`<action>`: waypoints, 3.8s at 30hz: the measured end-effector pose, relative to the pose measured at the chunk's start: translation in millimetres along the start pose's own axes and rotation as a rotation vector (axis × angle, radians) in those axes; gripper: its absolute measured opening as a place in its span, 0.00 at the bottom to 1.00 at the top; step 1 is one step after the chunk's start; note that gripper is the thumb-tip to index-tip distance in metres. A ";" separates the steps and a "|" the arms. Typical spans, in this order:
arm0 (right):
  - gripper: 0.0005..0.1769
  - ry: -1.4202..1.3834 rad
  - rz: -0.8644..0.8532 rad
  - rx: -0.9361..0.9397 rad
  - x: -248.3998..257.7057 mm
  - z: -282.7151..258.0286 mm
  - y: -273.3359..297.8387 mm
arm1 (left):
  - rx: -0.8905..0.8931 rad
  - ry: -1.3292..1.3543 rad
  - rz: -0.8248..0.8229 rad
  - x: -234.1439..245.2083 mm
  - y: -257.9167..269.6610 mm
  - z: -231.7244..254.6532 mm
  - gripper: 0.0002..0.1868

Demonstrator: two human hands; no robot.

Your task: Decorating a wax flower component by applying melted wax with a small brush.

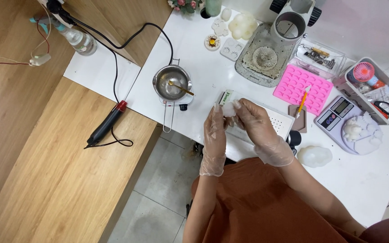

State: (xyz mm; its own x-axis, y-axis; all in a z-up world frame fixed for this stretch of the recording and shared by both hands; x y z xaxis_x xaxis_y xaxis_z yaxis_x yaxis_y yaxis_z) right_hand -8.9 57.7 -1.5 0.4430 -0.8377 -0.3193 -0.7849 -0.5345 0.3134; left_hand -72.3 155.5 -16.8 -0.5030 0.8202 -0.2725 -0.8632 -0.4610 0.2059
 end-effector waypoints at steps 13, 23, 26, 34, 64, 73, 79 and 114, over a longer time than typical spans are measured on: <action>0.16 0.036 -0.064 0.311 -1.9 -3.2 1.7 | -0.063 -0.070 -0.030 -5.9 -1.2 8.9 0.17; 0.30 0.050 0.088 -0.013 18.0 6.5 -3.9 | 0.078 -0.182 0.023 -10.4 2.9 27.1 0.17; 0.24 0.012 0.039 -0.005 8.7 -3.1 0.2 | -0.024 -0.247 -0.017 -5.9 -0.7 10.2 0.24; 0.16 0.001 -0.031 0.224 8.6 1.6 -3.7 | 0.016 -0.165 -0.020 -12.3 -4.2 8.4 0.22; 0.19 -0.083 0.024 0.099 10.6 2.7 1.2 | 0.090 -0.100 0.009 -17.4 2.4 9.3 0.24; 0.18 -0.039 0.016 0.253 10.2 5.9 -2.1 | 0.038 -0.070 0.008 -19.4 1.4 5.3 0.22; 0.17 0.012 0.012 0.308 5.2 -2.0 1.5 | 0.026 -0.063 0.010 -18.3 -1.4 1.9 0.22; 0.27 0.040 0.312 0.505 115.1 -56.7 69.2 | 0.093 -0.189 -0.099 -22.3 -15.0 75.3 0.26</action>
State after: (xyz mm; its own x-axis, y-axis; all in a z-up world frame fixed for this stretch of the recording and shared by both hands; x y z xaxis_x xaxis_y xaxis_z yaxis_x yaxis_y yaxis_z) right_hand 12.3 -82.1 34.2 0.1668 -0.9554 -0.2435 -0.9852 -0.1515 -0.0807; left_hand -44.9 169.6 56.9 -0.3917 0.9126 -0.1169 -0.8958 -0.3493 0.2749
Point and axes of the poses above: each hand's wrist, its own y-axis away from the middle knuckle, its own x-axis out of the back of the hand, z = x × y, the point moved 5 cm from there along -y, towards the middle knuckle, and after that the axes turned 12 degrees about -y, right-handed, at the moved point
